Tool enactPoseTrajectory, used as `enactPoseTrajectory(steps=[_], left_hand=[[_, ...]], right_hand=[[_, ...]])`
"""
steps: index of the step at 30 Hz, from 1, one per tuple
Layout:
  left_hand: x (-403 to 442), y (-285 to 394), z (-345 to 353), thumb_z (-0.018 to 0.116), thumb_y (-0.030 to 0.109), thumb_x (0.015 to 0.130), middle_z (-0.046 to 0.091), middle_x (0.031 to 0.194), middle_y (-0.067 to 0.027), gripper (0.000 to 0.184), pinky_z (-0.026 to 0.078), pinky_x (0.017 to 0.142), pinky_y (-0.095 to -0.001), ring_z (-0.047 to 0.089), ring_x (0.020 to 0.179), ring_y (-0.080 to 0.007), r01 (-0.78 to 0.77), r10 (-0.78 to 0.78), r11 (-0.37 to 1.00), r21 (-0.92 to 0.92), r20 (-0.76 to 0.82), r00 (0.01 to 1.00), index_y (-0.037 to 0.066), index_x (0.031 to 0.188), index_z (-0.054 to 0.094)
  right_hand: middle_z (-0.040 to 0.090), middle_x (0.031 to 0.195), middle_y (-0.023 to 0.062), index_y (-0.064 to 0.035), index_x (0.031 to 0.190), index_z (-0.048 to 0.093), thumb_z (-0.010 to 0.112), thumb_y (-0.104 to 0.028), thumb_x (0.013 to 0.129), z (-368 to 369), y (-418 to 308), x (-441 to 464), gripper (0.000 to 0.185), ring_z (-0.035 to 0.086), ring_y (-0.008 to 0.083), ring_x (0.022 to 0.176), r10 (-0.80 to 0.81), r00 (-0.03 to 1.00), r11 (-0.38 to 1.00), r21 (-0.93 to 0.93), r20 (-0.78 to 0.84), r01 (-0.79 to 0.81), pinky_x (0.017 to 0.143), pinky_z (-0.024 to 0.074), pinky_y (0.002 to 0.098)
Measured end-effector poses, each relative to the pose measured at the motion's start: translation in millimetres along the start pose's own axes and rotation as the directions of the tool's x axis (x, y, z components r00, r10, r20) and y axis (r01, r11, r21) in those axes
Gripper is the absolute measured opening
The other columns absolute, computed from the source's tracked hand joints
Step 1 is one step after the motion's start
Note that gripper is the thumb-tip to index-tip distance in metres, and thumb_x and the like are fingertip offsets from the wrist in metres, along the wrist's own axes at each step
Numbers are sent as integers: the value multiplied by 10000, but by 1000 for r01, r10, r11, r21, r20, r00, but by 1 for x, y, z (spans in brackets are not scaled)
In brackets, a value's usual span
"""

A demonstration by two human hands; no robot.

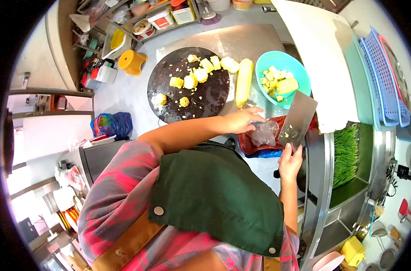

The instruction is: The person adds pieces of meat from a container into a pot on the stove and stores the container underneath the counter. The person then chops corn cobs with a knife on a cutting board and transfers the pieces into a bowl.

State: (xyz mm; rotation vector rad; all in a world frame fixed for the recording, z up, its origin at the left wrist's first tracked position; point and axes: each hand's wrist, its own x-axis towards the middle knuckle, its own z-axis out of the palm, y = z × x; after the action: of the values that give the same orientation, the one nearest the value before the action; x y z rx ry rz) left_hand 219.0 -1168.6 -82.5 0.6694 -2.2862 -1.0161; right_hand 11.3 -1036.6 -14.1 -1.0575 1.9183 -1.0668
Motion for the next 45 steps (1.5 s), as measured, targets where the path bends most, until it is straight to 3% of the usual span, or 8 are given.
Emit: enactPoseTrajectory(steps=[6,9,12,17,33,40,43,45], left_hand=[[-63,-13,-78,586,67,789,612,828,-134,102,489,704,-353,604,805,-295,286,-268,957,38,-255,929,36,876,629],[-136,-28,-110,590,85,813,638,774,-82,103,483,680,-291,601,716,-159,601,-647,739,-304,-569,508,26,892,622],[-214,-73,-130,537,65,816,615,776,-103,83,480,629,-310,581,650,-188,643,-540,686,-340,-830,138,19,877,570],[-244,-59,-166,547,42,808,547,754,-29,111,429,514,-255,515,584,-114,330,-800,489,-807,-566,-199,34,915,521],[-239,-99,-168,652,125,814,603,713,-90,229,509,496,-276,614,578,-161,432,-896,437,-789,-425,129,4,925,493],[-234,-92,-186,647,104,799,611,693,-108,215,495,438,-287,627,541,-173,514,-941,331,-791,-317,119,-13,868,480],[-233,-92,-186,665,102,788,612,688,-100,228,492,441,-281,629,550,-166,551,-934,349,-758,-333,132,-13,860,481],[-232,-95,-184,679,97,779,612,682,-98,239,494,449,-281,628,551,-163,584,-928,362,-726,-342,149,-11,859,482]], right_hand=[[613,772,220,22,1040,478,500,-131,881,49,-25,21,222,597,389,702,-330,914,877,-282,237,389,611,462,431],[581,693,251,-16,970,480,496,-169,880,103,-59,25,178,569,454,666,-349,819,772,-354,456,527,588,446,512],[576,679,260,-21,961,442,482,-188,886,172,-98,19,188,573,447,657,-398,714,718,-289,576,633,575,440,519],[615,738,223,-5,988,435,439,-204,889,290,-150,1,222,604,406,723,-358,504,603,-218,786,768,650,464,502],[622,913,249,27,972,478,454,-123,852,390,-165,-9,193,613,394,868,-83,527,464,-435,846,771,760,479,453],[549,574,136,54,1032,457,456,-182,916,389,-147,40,263,523,194,372,125,403,957,-216,907,191,356,422,332],[624,791,208,25,993,497,492,-182,881,389,-141,33,236,634,321,724,-267,434,575,-219,861,788,627,494,412],[624,853,219,13,980,508,487,-181,873,372,-166,18,223,613,344,832,-173,447,490,-317,878,812,711,477,429]])
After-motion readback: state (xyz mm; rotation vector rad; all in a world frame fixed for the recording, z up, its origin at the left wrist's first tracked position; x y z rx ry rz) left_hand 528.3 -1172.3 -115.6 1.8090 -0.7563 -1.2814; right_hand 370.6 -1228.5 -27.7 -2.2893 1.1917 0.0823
